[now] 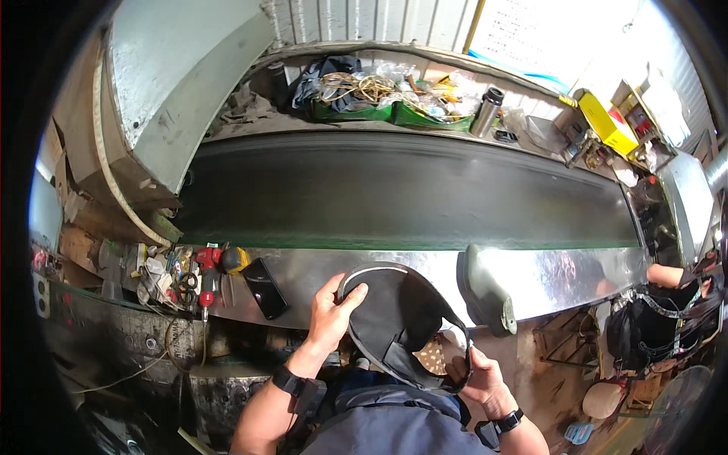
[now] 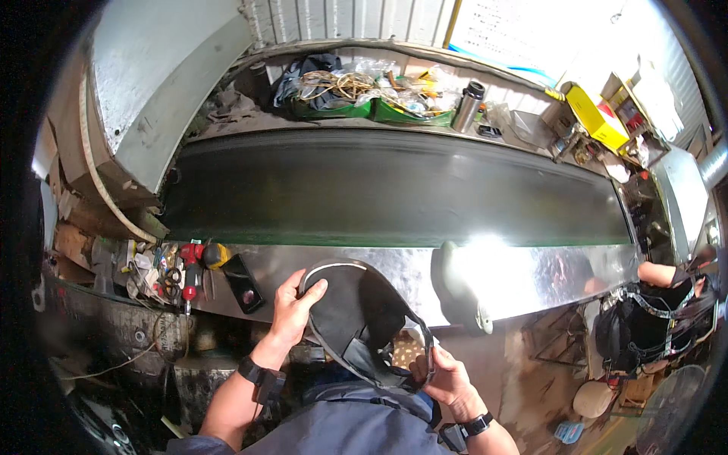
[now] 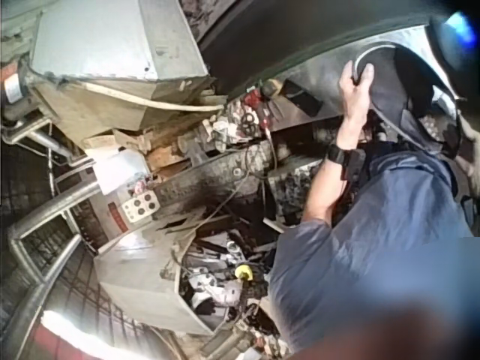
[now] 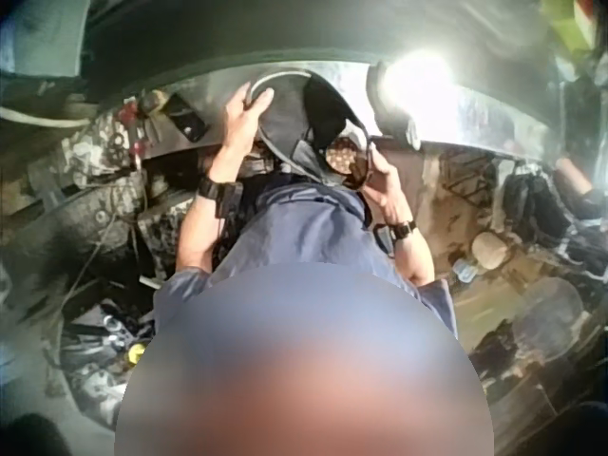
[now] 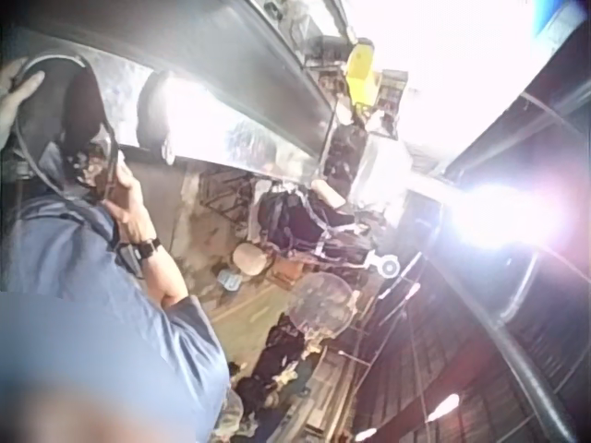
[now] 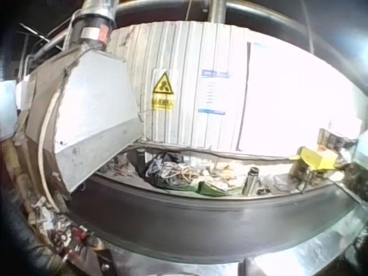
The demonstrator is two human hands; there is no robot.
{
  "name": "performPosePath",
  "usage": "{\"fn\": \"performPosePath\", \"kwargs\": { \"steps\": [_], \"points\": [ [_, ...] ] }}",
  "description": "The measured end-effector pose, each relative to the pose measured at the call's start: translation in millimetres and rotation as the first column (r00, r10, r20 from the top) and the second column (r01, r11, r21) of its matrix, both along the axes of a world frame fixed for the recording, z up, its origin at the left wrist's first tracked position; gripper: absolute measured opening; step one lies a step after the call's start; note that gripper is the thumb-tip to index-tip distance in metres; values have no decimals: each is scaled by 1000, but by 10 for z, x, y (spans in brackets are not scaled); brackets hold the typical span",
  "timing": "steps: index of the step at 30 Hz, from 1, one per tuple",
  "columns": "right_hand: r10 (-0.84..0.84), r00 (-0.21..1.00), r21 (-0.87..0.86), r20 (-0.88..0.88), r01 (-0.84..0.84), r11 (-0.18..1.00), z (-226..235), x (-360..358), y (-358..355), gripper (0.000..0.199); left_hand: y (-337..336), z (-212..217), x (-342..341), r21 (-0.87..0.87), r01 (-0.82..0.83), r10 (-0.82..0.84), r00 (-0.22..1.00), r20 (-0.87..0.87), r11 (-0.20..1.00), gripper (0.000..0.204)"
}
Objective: The recorder uses a toe-lasting machine to shape and bond the front portion of leather shoes onto lasts.
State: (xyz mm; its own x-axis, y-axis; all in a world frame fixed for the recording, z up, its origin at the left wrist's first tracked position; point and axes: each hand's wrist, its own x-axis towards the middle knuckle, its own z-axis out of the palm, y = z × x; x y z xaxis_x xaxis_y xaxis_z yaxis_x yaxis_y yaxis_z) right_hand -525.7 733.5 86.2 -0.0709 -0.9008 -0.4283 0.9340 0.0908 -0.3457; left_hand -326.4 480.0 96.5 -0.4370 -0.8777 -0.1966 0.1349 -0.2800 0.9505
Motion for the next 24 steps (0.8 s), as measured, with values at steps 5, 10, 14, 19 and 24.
{"fn": "performPosePath", "kwargs": {
  "steps": [5,10,14,19,24],
  "points": [
    [-58,998,98,2,57,994,61,-108,321,24,182,69,-222,-160,116,-89,982,168,980,26],
    [-181,983,167,9,177,970,161,-239,551,27,265,99,-634,-214,175,-120,961,248,961,24],
    [-283,919,94,-275,319,943,458,-493,757,36,269,42,-1393,-213,274,-241,955,171,938,38],
    [89,-434,67,-896,67,996,488,-1173,941,35,4,-133,-2281,554,724,-522,686,-508,412,60],
    [35,-789,13,-614,34,999,-341,-1290,1040,31,253,-704,-2904,512,514,-605,796,14,689,28]
  ]
}}
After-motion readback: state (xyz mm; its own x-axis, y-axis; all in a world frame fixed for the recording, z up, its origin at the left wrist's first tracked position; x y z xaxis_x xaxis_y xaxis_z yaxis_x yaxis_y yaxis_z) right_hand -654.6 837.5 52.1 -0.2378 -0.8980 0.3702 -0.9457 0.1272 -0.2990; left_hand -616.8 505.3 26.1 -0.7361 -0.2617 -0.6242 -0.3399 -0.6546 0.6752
